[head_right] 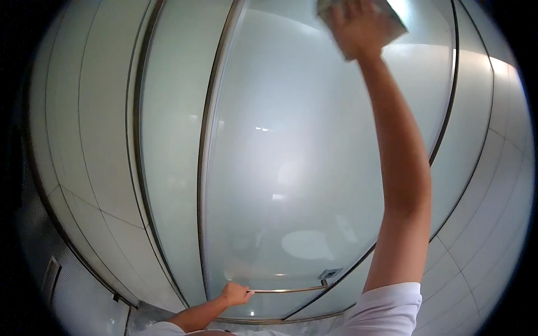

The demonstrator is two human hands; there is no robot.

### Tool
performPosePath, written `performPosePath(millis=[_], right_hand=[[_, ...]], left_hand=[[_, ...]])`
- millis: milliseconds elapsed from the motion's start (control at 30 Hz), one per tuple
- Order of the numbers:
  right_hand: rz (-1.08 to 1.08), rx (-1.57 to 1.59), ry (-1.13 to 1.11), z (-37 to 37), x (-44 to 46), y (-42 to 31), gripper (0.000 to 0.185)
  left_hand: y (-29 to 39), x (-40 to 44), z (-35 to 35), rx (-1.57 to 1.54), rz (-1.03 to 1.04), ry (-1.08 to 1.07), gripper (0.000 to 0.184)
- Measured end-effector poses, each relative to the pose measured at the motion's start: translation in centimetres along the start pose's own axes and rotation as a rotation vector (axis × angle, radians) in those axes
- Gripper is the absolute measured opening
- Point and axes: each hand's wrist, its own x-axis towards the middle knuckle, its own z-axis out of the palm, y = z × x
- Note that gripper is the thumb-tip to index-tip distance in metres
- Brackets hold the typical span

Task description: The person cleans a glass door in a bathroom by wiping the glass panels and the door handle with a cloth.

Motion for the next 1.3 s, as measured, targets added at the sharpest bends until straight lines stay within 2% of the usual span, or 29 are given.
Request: performPosePath(millis=[33, 67, 100, 200, 267, 300, 367, 400, 433, 467, 567, 633, 667, 733, 833, 867, 900, 933, 967, 1000, 1067, 1100, 1167, 1200, 1267, 1300], right_hand=[[-0.107, 0.24, -0.034, -2.6, -3.7, -1.6, 0.063], [-0.53, 0.338, 0.552, 7.2, -2.6, -1.3, 0.06], [-0.726, 0.456, 0.44, 5.5, -6.1, -3.1, 0.06], [-1.232, 0.456, 0.255, 3.1, -14.5, -5.9, 0.053], [-1.264, 0.548, 0.204, 3.8, -13.8, -6.8, 0.053], [-1.191, 0.464, 0.311, 3.8, -12.5, -7.2, 0.053], [-0.975, 0.356, 0.438, 3.5, -8.4, -8.1, 0.053], [-0.893, 0.483, 0.452, 4.6, -6.0, -8.5, 0.052], [-0.713, 0.459, 0.373, 4.0, -4.6, -9.1, 0.05], [-0.781, 0.313, 0.472, 2.6, -2.7, -9.6, 0.061], [-0.716, 0.393, 0.358, 2.1, -3.8, -11.6, 0.061], [-0.713, 0.612, 0.396, 2.6, -6.9, -11.7, 0.047], [-0.826, 0.537, 0.507, 1.7, -9.7, -12.1, 0.046], [-1.144, 0.686, 0.309, 3.1, -14.9, -12.7, 0.045], [-1.101, 0.613, 0.362, 1.9, -12.4, -11.4, 0.044], [-0.966, 0.611, 0.476, 2.3, -9.6, -11.3, 0.042], [-0.826, 0.523, 0.478, 2.7, -6.7, -10.7, 0.044], [-0.6, 0.574, 0.138, 0.6, -5.0, -10.3, 0.048], [-0.539, 0.303, 0.102, -2.3, -4.4, -11.0, 0.06], [-0.538, 0.303, 0.088, -2.0, -4.9, -11.7, 0.06], [-0.471, 0.306, 0.272, -0.1, -6.6, -14.1, 0.059], [-0.524, 0.298, 0.256, 0.8, -9.0, -14.9, 0.058], [-0.746, 0.593, 0.194, 2.5, -15.1, -16.1, 0.055], [-0.915, 0.776, 0.272, 4.0, -19.7, -17.7, 0.057], [-1.118, 0.656, -0.046, 2.9, -29.3, -19.6, 0.062], [-1.191, 0.715, -0.18, 4.3, -33.5, -20.3, 0.063]], left_hand=[[0.0, 0.0, -0.2, -0.006, -0.005, -0.003, 0.049], [-0.1, 0.0, -0.3, -0.012, -0.019, -0.007, 0.047], [0.1, -0.2, -0.3, -0.018, -0.035, -0.009, 0.045], [0.6, -0.4, -0.6, 0.07, -0.039, -0.054, 0.047], [0.3, -0.3, -0.8, 0.045, -0.045, -0.036, 0.047], [0.0, -0.3, -0.7, 0.02, -0.04, -0.022, 0.047], [-0.7, 0.3, -0.2, 0.017, -0.024, -0.015, 0.047], [-0.6, 0.3, 0.0, 0.024, -0.008, -0.004, 0.047], [-0.3, 0.2, -0.3, 0.012, -0.018, -0.003, 0.047], [0.0, 0.0, -0.6, 0.026, -0.028, -0.001, 0.047], [-0.3, 0.3, -0.6, 0.033, -0.024, -0.007, 0.047], [-0.2, 0.0, -0.4, 0.042, -0.018, -0.013, 0.047], [-0.2, -0.2, -0.1, 0.036, -0.006, -0.004, 0.047], [-0.4, 0.6, -0.7, 0.023, 0.0, 0.0, 0.047], [0.0, 0.2, -1.2, 0.074, 0.0, -0.008, 0.047], [-0.3, 0.4, -0.6, 0.053, 0.009, 0.007, 0.047], [-0.3, 0.3, 0.0, 0.03, 0.018, 0.015, 0.048], [-0.3, 0.1, 0.4, 0.025, 0.017, 0.005, 0.048], [-0.4, 0.3, 0.7, 0.038, 0.024, 0.021, 0.047], [-0.5, 0.3, 1.0, 0.048, 0.031, 0.031, 0.047], [-1.5, 0.8, 1.3, 0.024, 0.066, 0.023, 0.046], [-1.1, 1.0, 1.5, 0.006, 0.092, 0.025, 0.045], [-0.6, 1.2, -0.2, 0.026, 0.071, 0.009, 0.042], [-0.3, 1.1, -0.2, 0.016, 0.069, 0.013, 0.04], [0.1, 0.2, 0.4, -0.014, 0.057, -0.01, 0.039], [-0.1, 0.2, 0.7, 0.029, 0.091, 0.011, 0.038]])
